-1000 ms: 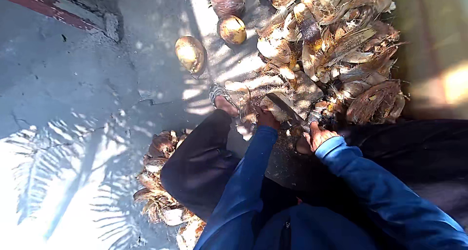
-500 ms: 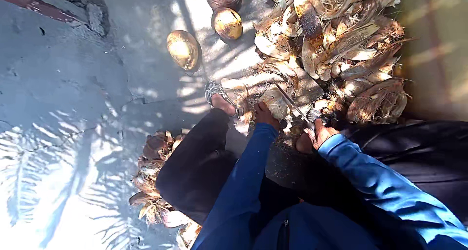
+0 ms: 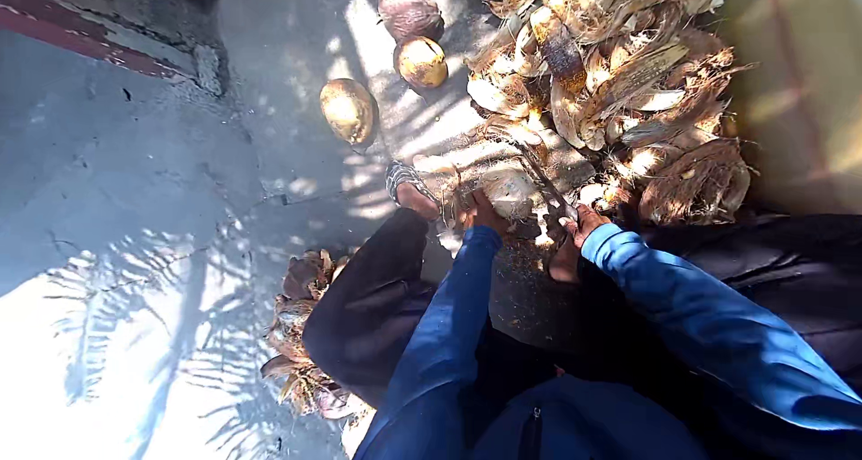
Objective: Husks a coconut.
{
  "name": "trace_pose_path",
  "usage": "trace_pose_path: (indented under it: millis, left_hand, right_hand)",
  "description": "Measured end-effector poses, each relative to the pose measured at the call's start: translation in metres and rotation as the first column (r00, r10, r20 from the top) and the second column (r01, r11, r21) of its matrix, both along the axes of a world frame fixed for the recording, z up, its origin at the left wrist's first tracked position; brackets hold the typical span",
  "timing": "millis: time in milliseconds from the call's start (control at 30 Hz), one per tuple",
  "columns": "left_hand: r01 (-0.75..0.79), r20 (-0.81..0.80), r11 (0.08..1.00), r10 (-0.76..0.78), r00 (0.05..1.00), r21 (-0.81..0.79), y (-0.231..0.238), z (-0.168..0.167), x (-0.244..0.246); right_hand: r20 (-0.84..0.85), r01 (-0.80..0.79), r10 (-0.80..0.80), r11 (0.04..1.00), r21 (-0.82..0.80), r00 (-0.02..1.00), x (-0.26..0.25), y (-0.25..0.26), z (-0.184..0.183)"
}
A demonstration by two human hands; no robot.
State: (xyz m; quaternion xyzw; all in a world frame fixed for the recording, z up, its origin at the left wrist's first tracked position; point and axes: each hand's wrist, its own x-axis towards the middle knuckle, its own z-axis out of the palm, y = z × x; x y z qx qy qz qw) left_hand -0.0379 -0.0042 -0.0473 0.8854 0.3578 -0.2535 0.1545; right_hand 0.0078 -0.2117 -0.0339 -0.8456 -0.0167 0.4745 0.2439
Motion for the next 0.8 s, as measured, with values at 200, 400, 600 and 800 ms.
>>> trace_pose_path:
  millis: [200,400,600,800]
  left_hand:
    - [-0.015,-0.095,0.994,0.004,0.995,-0.11,0.037,0.001,0.025]
    - [0.006,-0.178,0.991,-0.029,0.984,-0.132,0.045,-0.007,0.031]
    - [0.013,-0.154,0.988,-0.037,0.987,-0.152,0.061,-0.015,0.03]
    - [-0.032,-0.233,0.97,-0.026,0.972,-0.24,0.064,0.001,0.049]
  right_hand:
    - [-0.129,-0.191,0.176,0.975,-0.115,0.976,-0.03,0.011,0.051]
    - [-0.035,0.082,-0.081,0.997,0.017,0.996,-0.007,0.067,-0.007]
    - [-0.129,0.157,-0.153,0.987,0.024,0.98,0.006,0.053,-0.001]
    - [-0.059,0.011,-0.009,0.999,0.041,0.998,-0.037,0.034,0.027]
